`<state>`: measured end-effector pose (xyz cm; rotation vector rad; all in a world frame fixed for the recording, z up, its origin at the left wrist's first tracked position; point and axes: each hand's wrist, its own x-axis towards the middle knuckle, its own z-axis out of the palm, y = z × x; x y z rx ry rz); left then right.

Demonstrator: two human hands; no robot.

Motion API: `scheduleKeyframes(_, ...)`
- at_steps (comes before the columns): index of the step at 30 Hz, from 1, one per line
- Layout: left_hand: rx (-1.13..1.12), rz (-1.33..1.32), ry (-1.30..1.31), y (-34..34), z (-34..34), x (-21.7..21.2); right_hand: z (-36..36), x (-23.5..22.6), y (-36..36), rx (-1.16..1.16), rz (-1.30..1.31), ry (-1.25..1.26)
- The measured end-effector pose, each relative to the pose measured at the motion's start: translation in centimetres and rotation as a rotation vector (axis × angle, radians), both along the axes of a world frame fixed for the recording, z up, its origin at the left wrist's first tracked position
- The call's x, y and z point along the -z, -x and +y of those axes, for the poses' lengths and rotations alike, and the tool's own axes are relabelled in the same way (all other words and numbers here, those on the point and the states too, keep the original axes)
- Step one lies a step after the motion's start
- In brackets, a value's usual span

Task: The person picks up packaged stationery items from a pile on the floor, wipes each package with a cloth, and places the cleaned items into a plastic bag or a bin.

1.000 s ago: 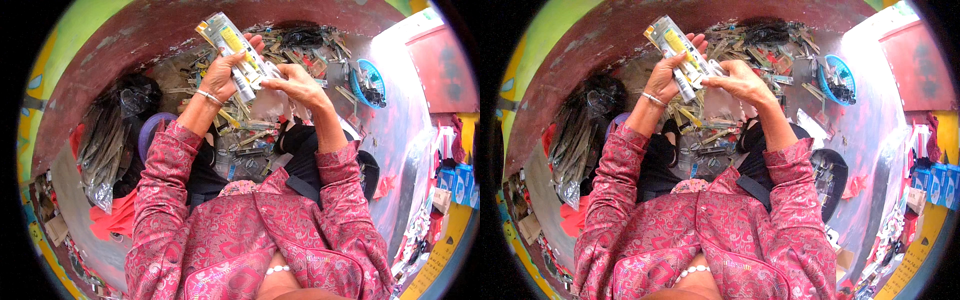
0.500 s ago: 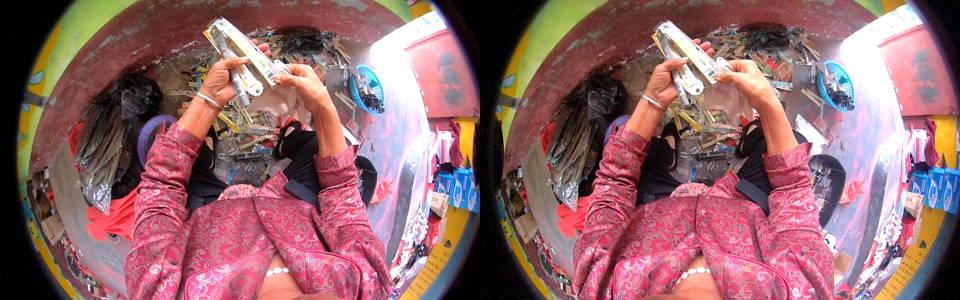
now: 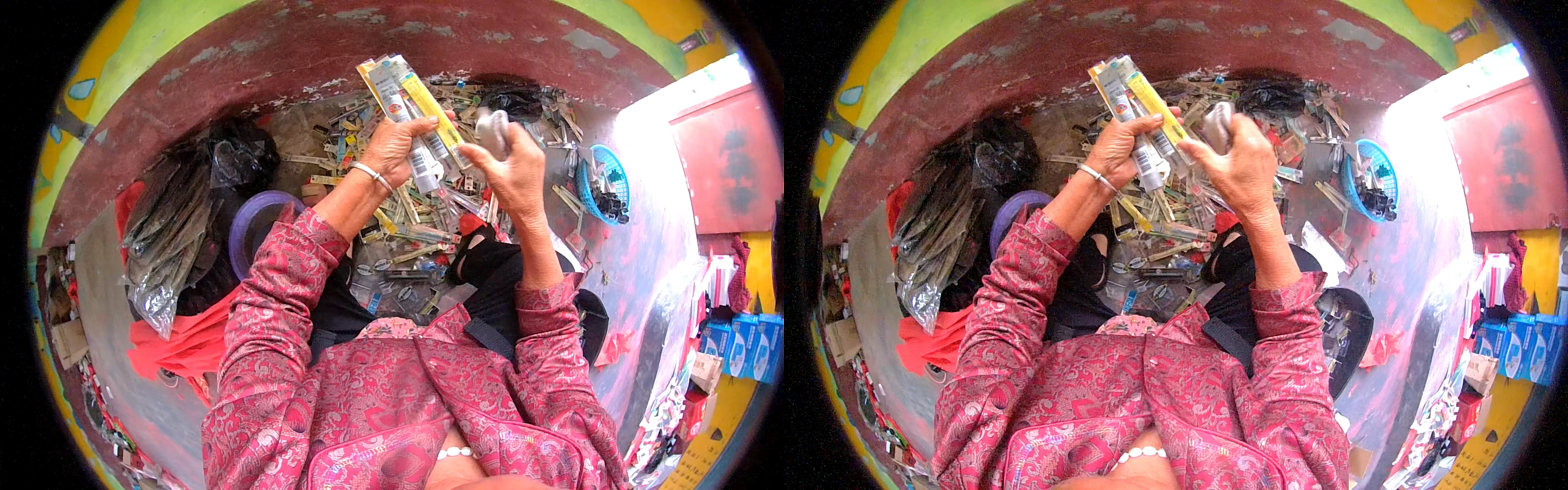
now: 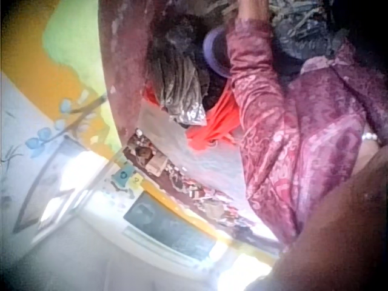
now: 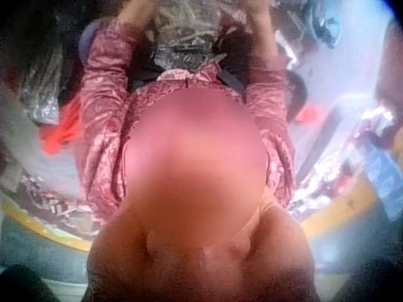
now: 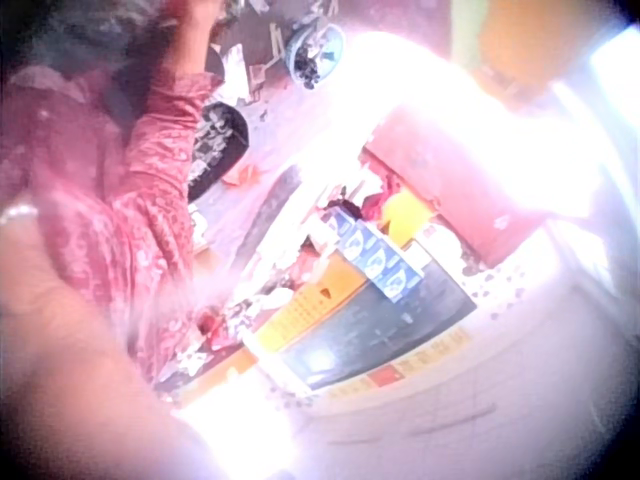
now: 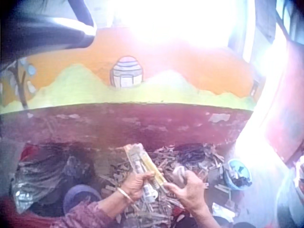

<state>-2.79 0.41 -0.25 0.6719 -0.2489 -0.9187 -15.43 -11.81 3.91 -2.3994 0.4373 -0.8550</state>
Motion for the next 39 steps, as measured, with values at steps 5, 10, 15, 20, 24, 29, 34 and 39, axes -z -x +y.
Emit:
scheduleKeyframes(5, 0.002, -0.026, -0.098, 0.5, -0.3, -0.3, -0.9, 0.6, 0.2, -0.2, 0.153, -0.582)
scheduleKeyframes(10, -0.009, 0.004, -0.108, 0.3, 0.0, -0.5, -1.5, 0.3, 0.5, -0.287, 0.157, -1.036)
scheduleKeyframes(15, -0.014, 0.036, -0.13, -0.4, 0.4, -0.9, -3.2, 0.6, 1.0, -0.276, 0.103, -1.117)
scheduleKeyframes(20, -0.012, 0.149, -0.15, -0.7, 0.1, -0.1, -3.1, 0.9, 0.8, -0.252, 0.012, -0.886)
scheduleKeyframes(24, 0.007, 0.159, -0.179, 0.0, -0.5, 0.1, -0.7, 1.1, 0.2, -0.06, -0.016, 0.218)
scheduleKeyframes(29, 0.043, 0.15, -0.161, -0.6, -0.6, 0.8, 1.9, 1.2, 0.3, -0.254, 0.121, 0.58)
scheduleKeyframes(34, -0.07, 0.078, -0.183, -0.9, 0.0, 0.7, 2.4, 0.8, 0.9, -0.323, 0.172, 0.592)
scheduleKeyframes(39, -0.198, 0.132, -0.218, -2.2, 0.3, 1.1, 0.0, 0.9, 1.9, -0.449, 0.197, 0.262)
